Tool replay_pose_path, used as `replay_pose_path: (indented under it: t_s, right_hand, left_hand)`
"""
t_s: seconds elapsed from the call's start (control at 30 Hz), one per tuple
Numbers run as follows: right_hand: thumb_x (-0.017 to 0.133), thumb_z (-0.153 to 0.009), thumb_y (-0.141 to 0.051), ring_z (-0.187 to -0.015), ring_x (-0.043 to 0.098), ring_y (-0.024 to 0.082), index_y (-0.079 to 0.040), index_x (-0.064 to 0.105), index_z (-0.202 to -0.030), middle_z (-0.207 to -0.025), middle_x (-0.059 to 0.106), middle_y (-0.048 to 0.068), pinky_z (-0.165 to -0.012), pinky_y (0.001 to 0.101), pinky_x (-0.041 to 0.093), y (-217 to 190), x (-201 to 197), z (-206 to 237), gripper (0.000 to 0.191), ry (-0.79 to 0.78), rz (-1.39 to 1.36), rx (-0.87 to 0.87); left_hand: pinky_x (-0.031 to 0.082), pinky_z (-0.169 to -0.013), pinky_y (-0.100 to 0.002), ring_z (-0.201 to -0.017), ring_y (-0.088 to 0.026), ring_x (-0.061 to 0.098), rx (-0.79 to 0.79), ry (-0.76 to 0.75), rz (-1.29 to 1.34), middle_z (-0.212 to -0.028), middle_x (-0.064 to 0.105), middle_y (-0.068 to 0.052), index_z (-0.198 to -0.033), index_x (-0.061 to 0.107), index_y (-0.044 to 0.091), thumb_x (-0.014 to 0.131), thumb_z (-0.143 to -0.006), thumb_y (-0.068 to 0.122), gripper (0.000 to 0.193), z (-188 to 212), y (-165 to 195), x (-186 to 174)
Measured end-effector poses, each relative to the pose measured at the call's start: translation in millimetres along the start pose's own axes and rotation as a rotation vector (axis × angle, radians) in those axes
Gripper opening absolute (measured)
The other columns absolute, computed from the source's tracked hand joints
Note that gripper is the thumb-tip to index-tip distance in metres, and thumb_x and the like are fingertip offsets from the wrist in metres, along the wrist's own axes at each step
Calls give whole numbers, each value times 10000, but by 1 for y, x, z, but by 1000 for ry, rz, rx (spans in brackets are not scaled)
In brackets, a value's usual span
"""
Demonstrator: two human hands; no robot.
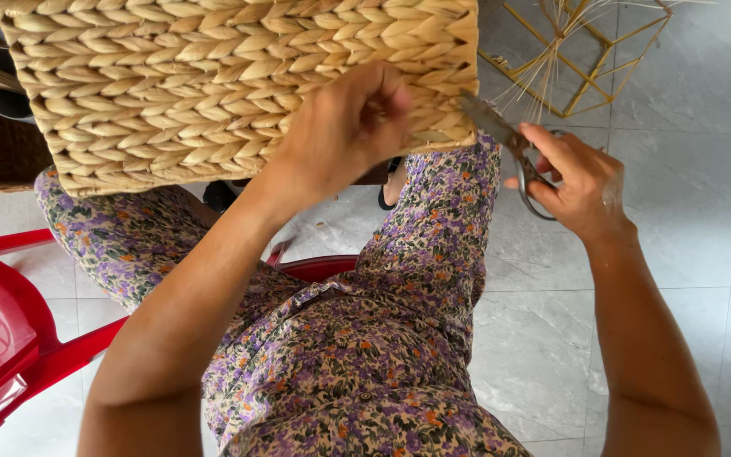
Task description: The person sits with a woven water-hyacinth basket on their lap and uses scissors to trim the protruding straw ends sticking out from the basket's rim. They rotate the basket to reach different sides, pulling each stick taut and snipping it flush, with cut pieces falling to the floor.
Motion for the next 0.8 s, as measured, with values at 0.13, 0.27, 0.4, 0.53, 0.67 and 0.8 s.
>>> replay_pose_path:
  t_s: [0.13,0.27,0.4,0.53,0.67,0.8]
  right_hand:
    - [954,-732,-401,-776,598,210,-144,698,-1362,-859,608,51,-699,368,493,-5,-7,4,727,-8,75,-76]
    - [948,-725,-427,-830,578,224,-149,704,-1368,-888,576,44,-760,391,494,-8,-9,-4,742,-21,100,-121]
    - [961,-755,-409,-846,586,213,-163,695,-1409,-947,584,39,-761,368,497,-10,-10,-19,748,-4,114,-126]
    - [971,-747,-308,-848,581,210,-191,703,-1428,-929,574,36,-793,378,502,-15,-10,-34,741,-26,173,-140]
    - [993,-730,-281,-851,570,211,-194,712,-1409,-933,560,28,-760,376,493,-21,-13,-45,740,-35,170,-172]
    - [958,-692,-164,-799,566,178,-216,729,-1421,-878,559,12,-723,330,510,-29,-13,-56,767,-55,221,-200]
  left_hand:
    - [566,-738,-388,-919,-298,695,196,72,-530,-1002,618,-71,-1107,582,98,878,-770,268,480,34,8,-5]
    - [559,-668,-372,-881,-271,676,93,97,-680,-1014,603,-82,-1174,587,104,879,-825,239,475,31,-4,4]
    - [568,-708,-343,-919,-240,668,151,227,-729,-1016,585,-70,-1195,606,86,854,-885,197,412,20,-4,-4]
    - [555,-670,-316,-884,-196,653,254,267,-797,-969,576,-32,-1022,660,122,836,-904,228,237,11,-1,-7]
    - [557,-725,-329,-910,-190,634,321,285,-798,-957,565,-12,-948,661,130,820,-957,207,177,5,2,-7]
    - [552,-751,-324,-928,-199,618,358,275,-739,-969,579,-3,-956,673,129,815,-948,195,157,-2,7,-13]
Point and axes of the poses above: each hand's wrist, its own z-axis away from the middle knuckle, its own x-axis out of the palm, y = z × x, the point moved 4 cm from there along -z, towards the middle knuckle
